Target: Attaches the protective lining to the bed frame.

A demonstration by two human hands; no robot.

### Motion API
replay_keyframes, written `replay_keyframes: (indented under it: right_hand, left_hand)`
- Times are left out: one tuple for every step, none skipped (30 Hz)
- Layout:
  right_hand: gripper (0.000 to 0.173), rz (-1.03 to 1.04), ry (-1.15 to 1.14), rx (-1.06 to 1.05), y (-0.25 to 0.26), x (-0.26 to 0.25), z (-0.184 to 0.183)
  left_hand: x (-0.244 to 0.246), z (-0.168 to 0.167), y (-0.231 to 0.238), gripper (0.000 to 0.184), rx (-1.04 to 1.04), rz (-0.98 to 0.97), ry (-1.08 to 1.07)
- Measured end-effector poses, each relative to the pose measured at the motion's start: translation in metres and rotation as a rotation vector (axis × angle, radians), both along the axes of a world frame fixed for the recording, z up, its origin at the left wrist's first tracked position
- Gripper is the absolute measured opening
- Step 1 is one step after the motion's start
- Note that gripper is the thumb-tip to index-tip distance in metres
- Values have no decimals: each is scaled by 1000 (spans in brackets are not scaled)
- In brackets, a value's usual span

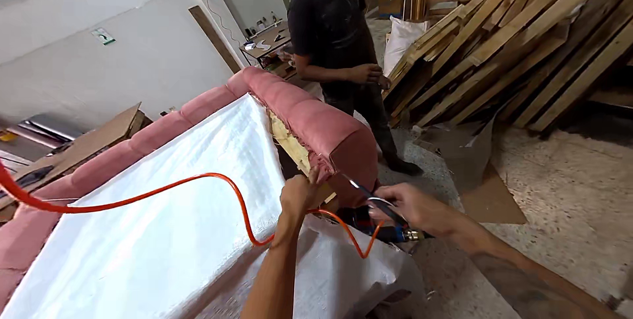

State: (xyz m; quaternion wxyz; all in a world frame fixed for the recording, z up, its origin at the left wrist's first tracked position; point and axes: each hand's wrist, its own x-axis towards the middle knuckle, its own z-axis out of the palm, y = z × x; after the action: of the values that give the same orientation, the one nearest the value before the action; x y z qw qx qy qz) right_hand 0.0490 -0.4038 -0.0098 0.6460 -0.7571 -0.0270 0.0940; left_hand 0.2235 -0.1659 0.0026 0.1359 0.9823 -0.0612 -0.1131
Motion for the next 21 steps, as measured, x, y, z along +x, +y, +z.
replay_keyframes:
  right_hand:
    - [45, 61, 55, 26, 8, 15, -13]
    - [48, 102, 103, 53, 14, 24, -27]
    - [50, 120, 143, 91, 19, 27, -42]
    - [51, 117, 183, 142, 23, 25, -54]
    - [51, 105, 229, 211, 25, 21, -65]
    - [50, 86, 280, 291, 27, 15, -73]
    - [46, 68, 329, 375, 30, 9, -79]
    - [42, 52, 370, 460, 33, 7, -82]
    - [38, 46, 396, 526, 37, 8, -84]
    - [37, 50, 410, 578, 41, 12, -85]
    - [37, 54, 415, 623, 44, 18, -87]
    - [38, 52, 416, 663, 46, 23, -88]
    - [38, 44, 419, 696, 47, 28, -90]
    - [39, 42, 420, 720, 47, 32, -91]
    - [40, 44, 420, 730, 44, 34, -92]
    - [41, 59, 417, 732, 42, 31, -94]
    - [42, 81, 412, 727, 39, 28, -95]
    - [44, 101, 419, 722, 34, 26, -96]
    - [44, 126, 431, 715, 28, 27, -97]
    - [44, 142, 441, 710, 25, 29, -98]
    - [44, 142, 444, 709, 25, 34, -97]
  left_hand:
    - [2, -5, 4, 76, 13, -35, 14]
    - [6, -10, 9, 67, -11, -74, 13]
    - [10, -15, 14, 59, -67, -110, 6]
    - [16, -20, 19, 53, -140, -147, -6]
    - [21, -25, 24, 50, -225, -175, -8]
    - [24, -30, 28, 46, -327, -193, 3]
    - [25, -33, 30, 42, -433, -188, 45]
    - [24, -34, 31, 41, -519, -169, 101]
    - [23, -33, 30, 40, -580, -162, 151]
    - [24, -29, 26, 38, -628, -165, 193]
    - [23, -26, 22, 35, -664, -164, 214]
    - [23, -24, 19, 32, -682, -166, 199]
    - [23, -23, 16, 29, -691, -172, 158]
    - [22, -24, 14, 27, -703, -171, 111]
    - [21, -27, 12, 25, -724, -156, 74]
    - [19, -30, 13, 24, -757, -126, 52]
    - [17, -34, 14, 22, -795, -90, 39]
    - [17, -38, 15, 21, -837, -54, 38]
    - [18, -43, 15, 21, -882, -26, 40]
    - [16, -48, 15, 22, -919, -19, 41]
    - [14, -53, 17, 22, -933, -34, 31]
